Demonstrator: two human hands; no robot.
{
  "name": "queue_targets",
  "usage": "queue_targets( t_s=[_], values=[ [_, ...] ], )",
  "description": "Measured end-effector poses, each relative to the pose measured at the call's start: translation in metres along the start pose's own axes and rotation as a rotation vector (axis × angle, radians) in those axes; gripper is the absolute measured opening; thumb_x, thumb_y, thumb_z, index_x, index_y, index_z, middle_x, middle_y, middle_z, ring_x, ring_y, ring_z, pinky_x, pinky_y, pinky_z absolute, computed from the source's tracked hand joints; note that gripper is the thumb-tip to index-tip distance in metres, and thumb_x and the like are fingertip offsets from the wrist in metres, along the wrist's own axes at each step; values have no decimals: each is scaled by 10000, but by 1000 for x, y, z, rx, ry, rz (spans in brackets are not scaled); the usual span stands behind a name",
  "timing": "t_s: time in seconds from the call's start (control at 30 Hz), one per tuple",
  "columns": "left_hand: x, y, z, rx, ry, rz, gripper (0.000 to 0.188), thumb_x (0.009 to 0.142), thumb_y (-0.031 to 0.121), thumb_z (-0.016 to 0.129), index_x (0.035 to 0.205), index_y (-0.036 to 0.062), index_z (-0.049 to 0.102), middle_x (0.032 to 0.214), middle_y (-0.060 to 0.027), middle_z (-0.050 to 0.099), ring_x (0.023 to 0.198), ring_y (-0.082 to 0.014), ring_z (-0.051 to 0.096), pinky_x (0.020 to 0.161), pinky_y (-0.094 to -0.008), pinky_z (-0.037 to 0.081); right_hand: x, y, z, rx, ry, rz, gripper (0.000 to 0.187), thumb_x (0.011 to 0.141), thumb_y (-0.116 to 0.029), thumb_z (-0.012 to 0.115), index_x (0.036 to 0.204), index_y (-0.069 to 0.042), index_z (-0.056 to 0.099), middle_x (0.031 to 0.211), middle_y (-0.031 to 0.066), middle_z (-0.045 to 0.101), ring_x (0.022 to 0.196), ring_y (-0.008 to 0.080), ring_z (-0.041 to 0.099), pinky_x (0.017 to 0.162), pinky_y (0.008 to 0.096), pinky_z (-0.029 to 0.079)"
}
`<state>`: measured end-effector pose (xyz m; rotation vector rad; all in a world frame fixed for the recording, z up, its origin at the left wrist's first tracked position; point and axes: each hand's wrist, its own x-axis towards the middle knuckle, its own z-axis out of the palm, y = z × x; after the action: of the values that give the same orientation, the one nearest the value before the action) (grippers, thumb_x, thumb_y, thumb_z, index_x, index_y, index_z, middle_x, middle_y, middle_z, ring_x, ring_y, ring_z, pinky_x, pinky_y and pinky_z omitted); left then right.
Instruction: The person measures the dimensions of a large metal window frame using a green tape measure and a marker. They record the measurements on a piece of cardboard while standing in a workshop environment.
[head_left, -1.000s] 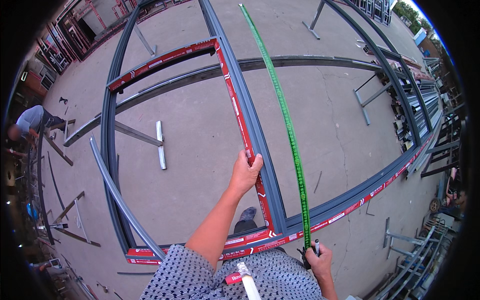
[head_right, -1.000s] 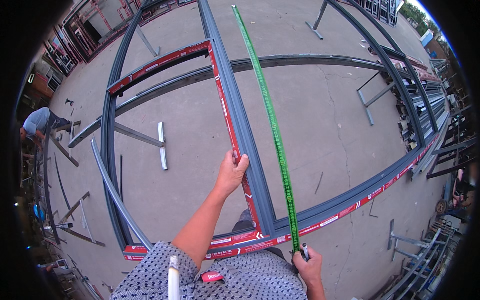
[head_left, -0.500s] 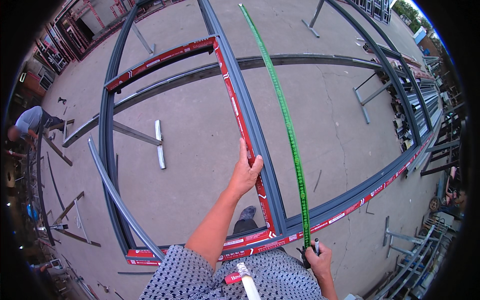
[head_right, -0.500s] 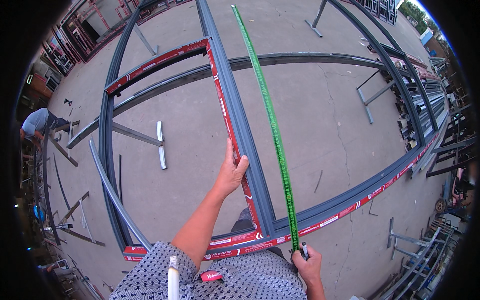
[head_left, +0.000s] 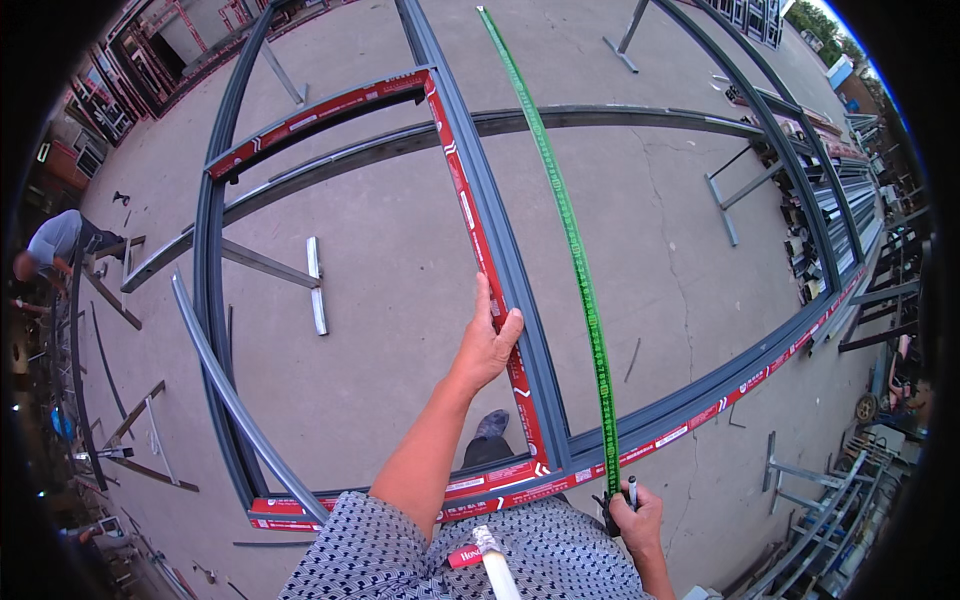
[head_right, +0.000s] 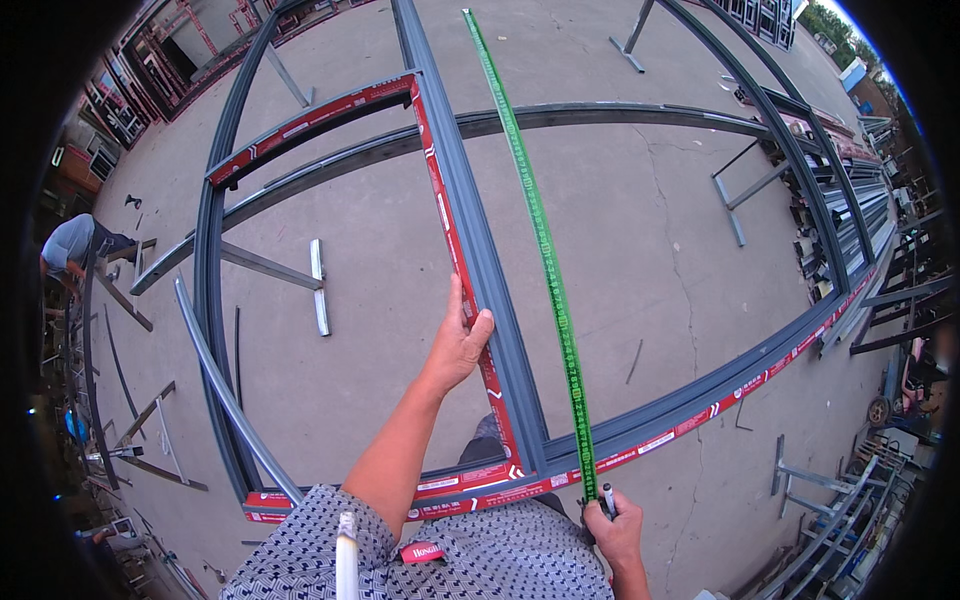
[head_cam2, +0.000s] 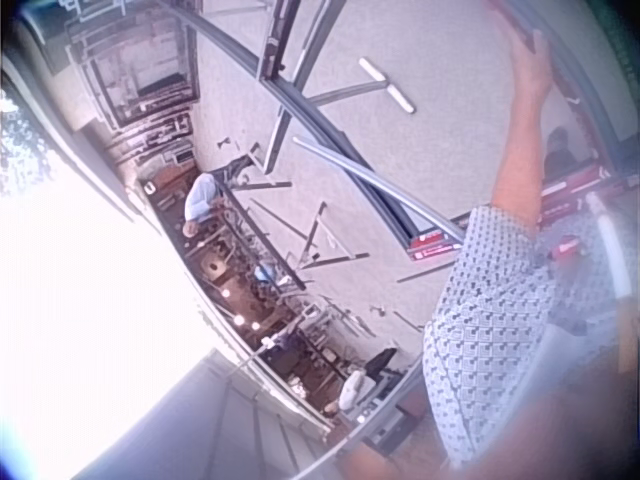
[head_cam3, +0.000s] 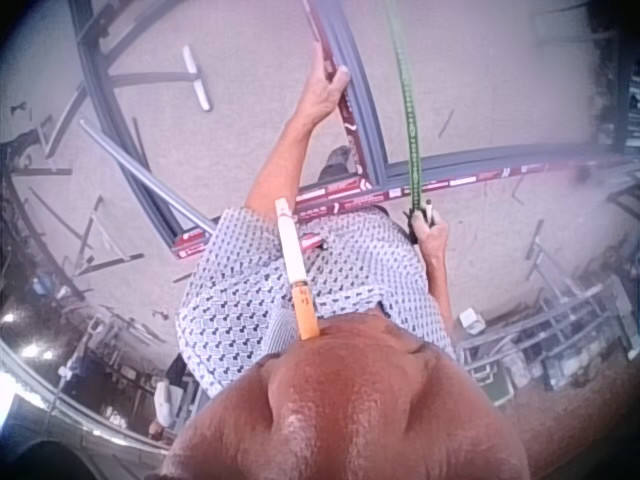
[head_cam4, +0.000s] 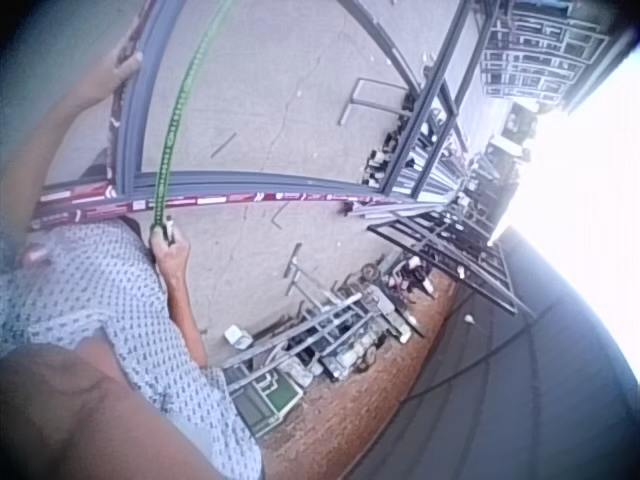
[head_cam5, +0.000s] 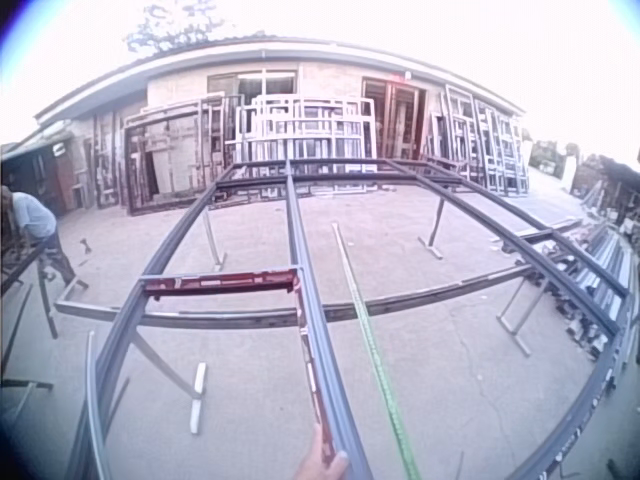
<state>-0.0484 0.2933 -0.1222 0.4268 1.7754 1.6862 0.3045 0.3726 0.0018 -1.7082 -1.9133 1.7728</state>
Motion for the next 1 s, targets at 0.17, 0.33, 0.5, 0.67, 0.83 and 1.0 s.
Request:
queue_targets(
  t_s=[0.17,0.33,0.5,0.67,0.83,1.0],
  values=[
    [0,-2,2,-27,38,28,916,1073,257,592,1657,3,-68,1337,-88,554,1046,-121,570,935,-291,504,0,4,-3,2,-6,5,119,906,-87,679,924,13,741,719,-44,628,608,27,530,541,226,404],
    [2,-6,2,-94,48,43,909,1070,242,596,1661,9,-54,1343,-76,554,1047,-110,570,935,-284,503,0,9,-3,33,5,12,118,912,-83,684,938,18,740,728,-40,635,615,25,532,545,225,407],
    [2,-4,3,-94,58,42,899,1069,227,592,1660,2,-46,1361,-75,548,1055,-110,570,943,-281,500,1,10,-4,45,5,15,122,916,-85,690,947,22,739,735,-42,639,620,23,530,550,223,410],
    [1,2,5,-83,72,16,893,1066,227,593,1653,-26,-31,1411,-85,515,1107,-122,559,975,-281,487,2,9,-5,41,5,11,115,917,-80,686,936,24,732,730,-44,636,617,22,526,547,221,406],
    [1,0,4,-86,80,37,893,1064,242,600,1651,-34,-14,1427,-92,503,1141,-128,548,999,-287,476,2,16,-6,69,10,23,107,917,-75,682,916,24,723,716,-42,628,608,23,526,539,222,405],
    [8,0,3,-98,80,-7,862,1071,280,589,1650,-39,37,1420,-112,518,1192,-160,543,1043,-316,457,0,5,-5,47,1,15,105,917,-76,680,917,20,722,709,-40,623,597,28,529,532,228,405]
  ],
)
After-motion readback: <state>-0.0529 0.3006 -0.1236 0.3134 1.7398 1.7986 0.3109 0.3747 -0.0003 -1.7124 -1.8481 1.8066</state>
